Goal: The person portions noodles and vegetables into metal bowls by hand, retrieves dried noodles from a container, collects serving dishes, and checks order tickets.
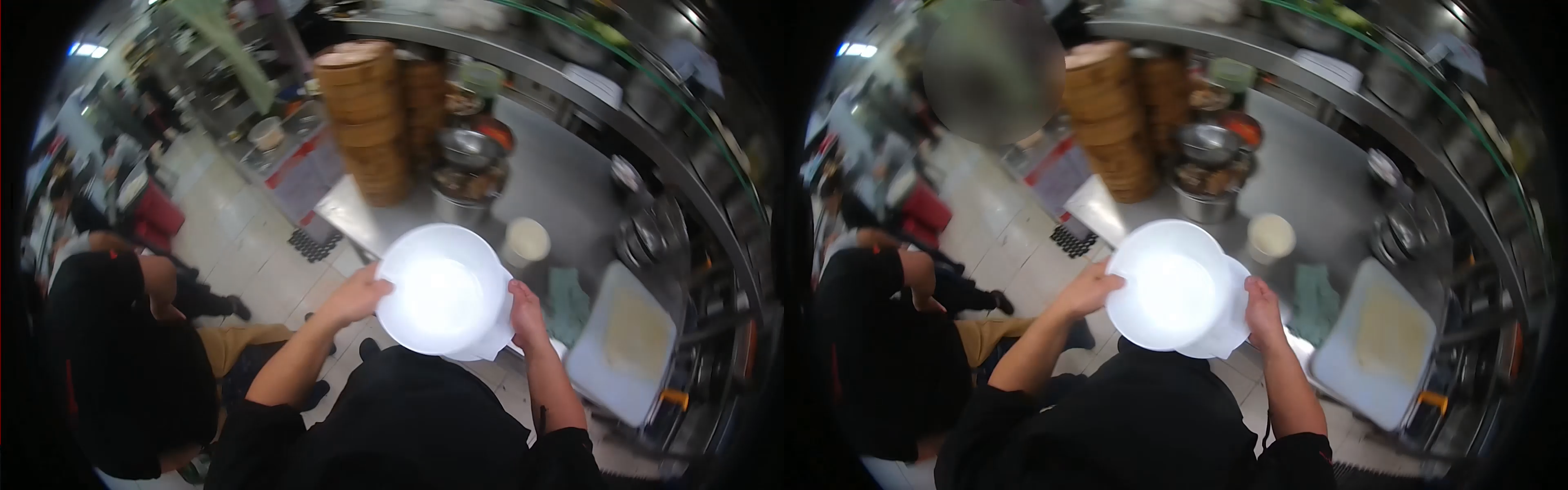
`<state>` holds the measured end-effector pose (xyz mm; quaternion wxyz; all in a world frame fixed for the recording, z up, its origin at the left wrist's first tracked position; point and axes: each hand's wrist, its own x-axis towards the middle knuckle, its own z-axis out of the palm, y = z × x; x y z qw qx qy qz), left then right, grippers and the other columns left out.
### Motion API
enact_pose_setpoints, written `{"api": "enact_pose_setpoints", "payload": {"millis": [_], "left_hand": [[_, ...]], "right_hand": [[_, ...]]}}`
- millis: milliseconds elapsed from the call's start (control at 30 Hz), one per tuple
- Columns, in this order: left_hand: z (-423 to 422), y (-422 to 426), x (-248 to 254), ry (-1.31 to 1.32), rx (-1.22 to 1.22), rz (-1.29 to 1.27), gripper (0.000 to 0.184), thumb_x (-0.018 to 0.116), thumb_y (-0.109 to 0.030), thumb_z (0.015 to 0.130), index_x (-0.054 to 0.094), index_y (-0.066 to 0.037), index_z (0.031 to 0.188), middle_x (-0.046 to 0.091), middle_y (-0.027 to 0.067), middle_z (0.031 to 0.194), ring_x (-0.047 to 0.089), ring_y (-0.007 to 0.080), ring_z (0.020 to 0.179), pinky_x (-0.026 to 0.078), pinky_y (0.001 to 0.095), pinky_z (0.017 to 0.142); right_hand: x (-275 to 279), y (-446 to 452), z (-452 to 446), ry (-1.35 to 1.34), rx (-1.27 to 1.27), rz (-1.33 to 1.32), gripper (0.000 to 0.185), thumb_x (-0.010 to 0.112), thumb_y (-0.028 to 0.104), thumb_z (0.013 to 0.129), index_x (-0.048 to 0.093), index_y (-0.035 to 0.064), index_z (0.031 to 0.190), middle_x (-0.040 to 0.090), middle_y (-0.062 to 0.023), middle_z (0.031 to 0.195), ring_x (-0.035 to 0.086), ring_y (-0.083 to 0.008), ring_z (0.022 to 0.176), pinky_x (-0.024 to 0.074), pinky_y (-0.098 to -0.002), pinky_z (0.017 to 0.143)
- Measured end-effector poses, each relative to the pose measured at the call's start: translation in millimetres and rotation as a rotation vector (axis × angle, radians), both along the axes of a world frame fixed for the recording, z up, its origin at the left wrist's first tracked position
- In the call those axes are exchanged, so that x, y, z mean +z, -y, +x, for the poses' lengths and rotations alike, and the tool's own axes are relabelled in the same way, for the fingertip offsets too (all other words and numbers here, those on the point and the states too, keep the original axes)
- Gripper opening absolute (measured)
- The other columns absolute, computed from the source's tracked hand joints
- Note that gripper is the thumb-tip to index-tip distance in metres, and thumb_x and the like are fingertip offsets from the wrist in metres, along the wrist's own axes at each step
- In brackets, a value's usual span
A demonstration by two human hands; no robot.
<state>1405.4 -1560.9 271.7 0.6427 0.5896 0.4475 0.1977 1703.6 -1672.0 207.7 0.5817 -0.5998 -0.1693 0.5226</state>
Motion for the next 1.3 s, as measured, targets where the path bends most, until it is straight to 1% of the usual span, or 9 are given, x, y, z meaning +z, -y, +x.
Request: {"api": "enact_pose_setpoints", "payload": {"millis": [67,233,333,433,600,667,800,867,1300], "left_hand": [[-28,-7,-24,0.045,-0.019,0.152,0.045,0.047,-0.008,0.085,0.051,0.002,0.128,0.065,0.0156,0.108,0.064,0.0233,0.094,0.051,0.036,0.085],[-120,-22,46,-0.487,-0.018,0.079,0.047,0.051,-0.023,0.092,0.048,0.005,0.13,0.064,0.0148,0.112,0.062,0.0214,0.099,0.049,0.0326,0.085],[-186,-25,-11,-0.226,0.487,0.346,0.047,0.046,-0.033,0.098,0.052,0.003,0.128,0.066,0.012,0.11,0.063,0.0229,0.099,0.05,0.033,0.084],[-238,-35,-24,0.219,0.716,-0.339,0.053,0.038,-0.046,0.099,0.058,-0.003,0.123,0.067,0.0091,0.102,0.065,0.0236,0.091,0.052,0.0408,0.075],[-309,-57,-71,0.526,0.816,-0.397,0.045,0.045,-0.039,0.098,0.056,-0.007,0.127,0.064,0.0087,0.112,0.063,0.0192,0.097,0.054,0.0394,0.079],[-333,-72,-69,0.511,0.898,-0.304,0.043,0.045,-0.037,0.099,0.055,-0.006,0.127,0.065,0.0086,0.111,0.064,0.0191,0.096,0.054,0.0391,0.078],[-380,-120,-108,0.432,0.9,-0.092,0.037,0.048,-0.03,0.098,0.057,-0.004,0.124,0.066,0.0097,0.108,0.064,0.017,0.091,0.054,0.0371,0.072],[-405,-150,-115,0.35,0.917,-0.215,0.037,0.049,-0.028,0.098,0.057,-0.002,0.123,0.065,0.0109,0.109,0.063,0.0166,0.092,0.053,0.0354,0.074],[-581,-284,-97,0.31,1.345,-0.203,0.036,0.042,-0.032,0.101,0.058,-0.006,0.12,0.065,0.0074,0.102,0.064,0.0171,0.083,0.053,0.0348,0.066]], "right_hand": [[-3,-34,-41,-0.061,0.128,0.043,0.029,0.049,0.022,0.099,0.059,0.0002,0.114,0.066,-0.0104,0.101,0.062,-0.0177,0.085,0.051,-0.0304,0.075],[10,-97,-144,-0.184,0.296,0.047,0.036,0.049,0.019,0.096,0.057,-0.0048,0.121,0.065,-0.0162,0.111,0.067,-0.0258,0.093,0.0566,-0.0377,0.078],[-36,-152,-193,-0.227,0.387,0.059,0.039,0.051,0.023,0.095,0.056,-0.0052,0.122,0.065,-0.0169,0.112,0.067,-0.0267,0.093,0.0569,-0.0386,0.077],[-48,-194,-267,-0.23,0.546,0.017,0.043,0.051,0.028,0.096,0.056,-0.0041,0.124,0.065,-0.0162,0.113,0.067,-0.0263,0.096,0.0563,-0.0384,0.079],[-42,-248,-360,-0.211,0.765,-0.077,0.057,0.041,0.046,0.1,0.052,-0.0002,0.131,0.062,-0.0133,0.122,0.061,-0.0249,0.11,0.0514,-0.0392,0.091],[-14,-267,-393,-0.419,0.886,0.031,0.071,0.024,0.058,0.1,0.044,0.0011,0.137,0.056,-0.0125,0.132,0.054,-0.0283,0.12,0.0429,-0.0414,0.102],[-16,-317,-437,-0.314,1.11,0.032,0.057,0.043,0.035,0.098,0.038,-0.0031,0.139,0.051,-0.0154,0.137,0.053,-0.0308,0.122,0.0414,-0.0428,0.104],[-20,-350,-463,-0.334,1.057,-0.037,0.054,0.048,0.028,0.092,0.044,-0.0061,0.134,0.057,-0.0184,0.128,0.056,-0.0294,0.118,0.0426,-0.0396,0.102],[-34,-584,-700,-0.444,1.506,-0.161,0.063,0.044,0.034,0.092,0.035,-0.0034,0.141,0.049,-0.0188,0.137,0.049,-0.0373,0.124,0.0382,-0.0482,0.106]]}}
